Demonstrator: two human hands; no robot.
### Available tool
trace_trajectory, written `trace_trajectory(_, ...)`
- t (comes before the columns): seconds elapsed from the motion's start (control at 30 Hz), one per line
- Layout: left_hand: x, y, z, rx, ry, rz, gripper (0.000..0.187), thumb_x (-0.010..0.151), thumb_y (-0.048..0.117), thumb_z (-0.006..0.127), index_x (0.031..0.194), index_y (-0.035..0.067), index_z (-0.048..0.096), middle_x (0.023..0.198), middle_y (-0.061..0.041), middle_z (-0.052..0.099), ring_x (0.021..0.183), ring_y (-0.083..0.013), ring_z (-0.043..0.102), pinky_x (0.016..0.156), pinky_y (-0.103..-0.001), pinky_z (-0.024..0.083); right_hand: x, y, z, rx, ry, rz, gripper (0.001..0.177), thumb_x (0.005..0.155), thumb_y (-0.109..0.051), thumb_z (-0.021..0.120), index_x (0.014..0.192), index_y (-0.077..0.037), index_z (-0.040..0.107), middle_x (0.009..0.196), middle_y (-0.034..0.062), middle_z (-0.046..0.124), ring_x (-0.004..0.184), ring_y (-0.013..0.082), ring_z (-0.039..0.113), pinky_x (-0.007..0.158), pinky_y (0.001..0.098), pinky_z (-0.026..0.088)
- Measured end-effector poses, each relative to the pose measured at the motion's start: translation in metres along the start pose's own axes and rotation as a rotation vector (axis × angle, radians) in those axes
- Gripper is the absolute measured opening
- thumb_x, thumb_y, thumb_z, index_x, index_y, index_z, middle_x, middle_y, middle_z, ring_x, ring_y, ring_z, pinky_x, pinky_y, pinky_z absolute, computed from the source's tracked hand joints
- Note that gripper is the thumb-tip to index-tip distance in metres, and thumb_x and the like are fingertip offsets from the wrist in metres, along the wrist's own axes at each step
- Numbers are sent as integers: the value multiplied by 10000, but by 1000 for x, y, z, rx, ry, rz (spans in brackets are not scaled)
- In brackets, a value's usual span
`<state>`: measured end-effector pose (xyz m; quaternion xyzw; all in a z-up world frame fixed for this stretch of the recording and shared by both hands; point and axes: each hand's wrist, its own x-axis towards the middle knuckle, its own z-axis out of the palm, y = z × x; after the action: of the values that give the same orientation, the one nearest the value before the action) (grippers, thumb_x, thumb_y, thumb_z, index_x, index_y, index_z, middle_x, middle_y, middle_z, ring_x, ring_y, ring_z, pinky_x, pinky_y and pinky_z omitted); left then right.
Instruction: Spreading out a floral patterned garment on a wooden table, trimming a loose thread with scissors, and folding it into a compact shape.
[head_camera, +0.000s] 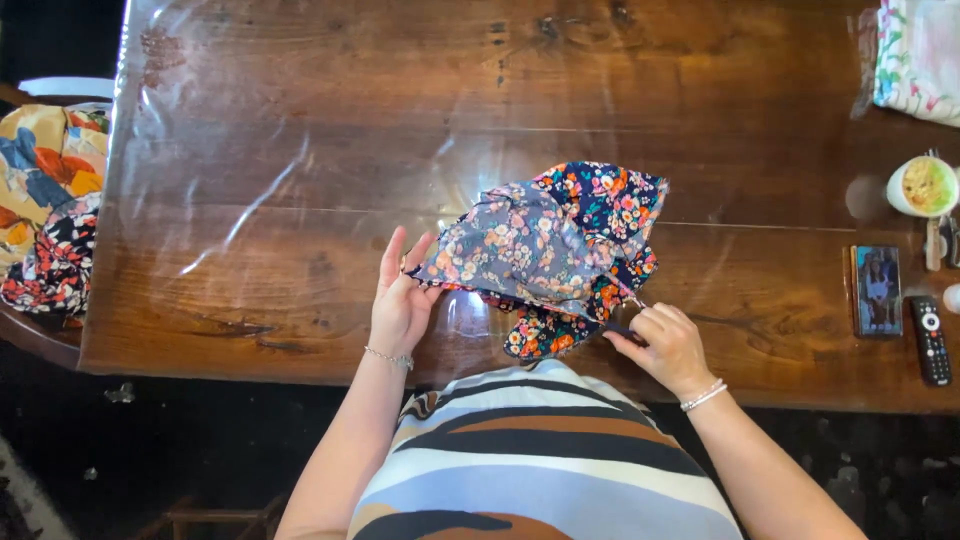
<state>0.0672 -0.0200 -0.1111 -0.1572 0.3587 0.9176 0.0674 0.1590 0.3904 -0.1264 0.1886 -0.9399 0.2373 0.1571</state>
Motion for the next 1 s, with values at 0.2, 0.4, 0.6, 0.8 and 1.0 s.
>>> trace_trajectory(0.2, -3, 12, -18, -17, -182, -25, 900, 861, -158, 392, 1657, 262, 404, 1732, -99, 377, 1357, -413, 614, 1052, -558, 599, -12, -22, 8, 6, 43, 67, 493, 965, -357, 765, 624, -190, 450, 591, -19, 453, 610, 238, 575, 579, 357, 493)
trace_trajectory(0.4, -3, 36, -31, 322, -136, -32, 721, 876, -129, 366, 1562, 40, 514, 1531, -257, 584, 1306, -366, 657, 1028, -452, 630, -10, -62, -4, -97, 47, 236, 397, 990, -346, 773, 706, -189, 544, 705, -27, 572, 855, 230, 643, 812, 361, 501)
trace_trajectory(0.6, -13, 79, -70, 1713, -493, 318, 432, 854, 181, 779, 1264, 317, 803, 1172, 42, 783, 1174, -188, 732, 1047, -363, 576, 27, -100, -44, 133, -240, 976, 241, 1122, -344, 526, 1131, -140, 654, 1034, 230, 693, 899, 415, 757, 933, 584, 561)
trace_trajectory(0.8, 29, 163, -84, 1107, -157, 269, 143, 967, -45, 673, 1015, 67, 747, 941, -107, 697, 566, -235, 706, 631, -312, 605, 145, -164, -75, 584, 130, 302, 437, 1092, -71, 519, 1529, -77, 519, 1543, 203, 607, 1428, 354, 564, 1170, 523, 448)
trace_trajectory(1.0, 85, 206, -133, -45, 449, 282, 320, 966, 51, 622, 1281, 101, 588, 1346, -238, 725, 1216, -446, 813, 1057, -537, 719, 144, -116, -77, 500, 133, 386, 430, 1132, -113, 483, 1558, -110, 431, 1258, 180, 744, 1182, 260, 752, 1046, 397, 632)
